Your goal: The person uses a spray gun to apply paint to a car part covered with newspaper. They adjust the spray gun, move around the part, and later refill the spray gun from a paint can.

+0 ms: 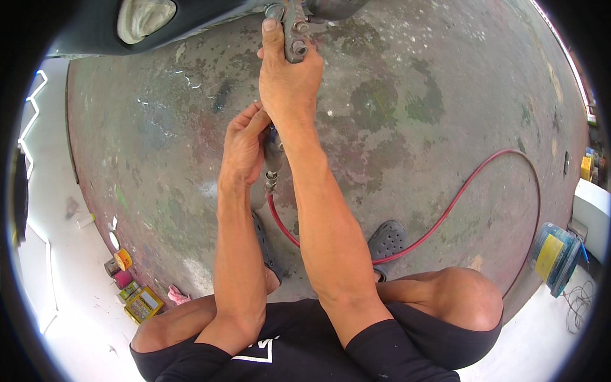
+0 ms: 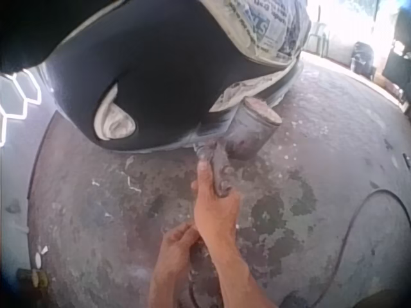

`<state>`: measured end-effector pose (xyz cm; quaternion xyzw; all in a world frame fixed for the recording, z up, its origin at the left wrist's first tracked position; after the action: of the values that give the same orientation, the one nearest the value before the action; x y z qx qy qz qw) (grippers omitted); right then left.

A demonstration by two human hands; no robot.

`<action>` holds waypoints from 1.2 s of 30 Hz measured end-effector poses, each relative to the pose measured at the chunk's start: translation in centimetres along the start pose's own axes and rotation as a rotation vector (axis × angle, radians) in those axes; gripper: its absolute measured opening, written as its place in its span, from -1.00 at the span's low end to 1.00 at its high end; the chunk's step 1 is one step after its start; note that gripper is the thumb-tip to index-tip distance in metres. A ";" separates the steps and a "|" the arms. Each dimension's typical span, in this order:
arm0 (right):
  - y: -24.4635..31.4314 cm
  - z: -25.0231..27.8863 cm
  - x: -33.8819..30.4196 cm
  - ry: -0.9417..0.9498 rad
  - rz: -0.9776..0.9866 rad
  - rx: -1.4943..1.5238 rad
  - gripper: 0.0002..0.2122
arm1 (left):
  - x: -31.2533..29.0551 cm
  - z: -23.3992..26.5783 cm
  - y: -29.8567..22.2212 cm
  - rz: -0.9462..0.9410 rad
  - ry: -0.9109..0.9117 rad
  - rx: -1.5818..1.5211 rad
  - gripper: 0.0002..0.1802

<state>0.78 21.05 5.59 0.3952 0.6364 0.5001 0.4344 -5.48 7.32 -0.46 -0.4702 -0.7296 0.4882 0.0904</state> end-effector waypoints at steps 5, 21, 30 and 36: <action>-0.1 0.1 -0.2 -0.017 -0.044 0.032 -0.44 | 0.2 0.5 0.6 0.028 0.003 -0.002 -0.70; -2.4 0.0 0.6 -0.067 -0.075 0.049 -0.49 | 0.7 1.5 0.9 0.038 -0.094 0.138 -0.68; -2.5 -1.8 -0.8 0.043 -0.067 0.035 -0.40 | -0.4 2.8 0.6 0.006 -0.096 0.006 -0.67; -1.2 -1.1 -0.3 0.011 -0.054 0.026 -0.42 | -0.3 1.5 -0.2 -0.006 -0.069 0.024 -0.65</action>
<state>-0.27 20.19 4.64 0.3808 0.6557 0.4820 0.4390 -6.32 6.13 -0.92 -0.4499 -0.7277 0.5126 0.0722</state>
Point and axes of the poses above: each hand's wrist, its own x-axis towards the middle knuckle, its own z-axis out of the back of the hand, y = z × x, the point moved 10 cm from there along x, towards the middle knuckle, and after that the axes turned 10 degrees about -x, right-handed, at the moved point
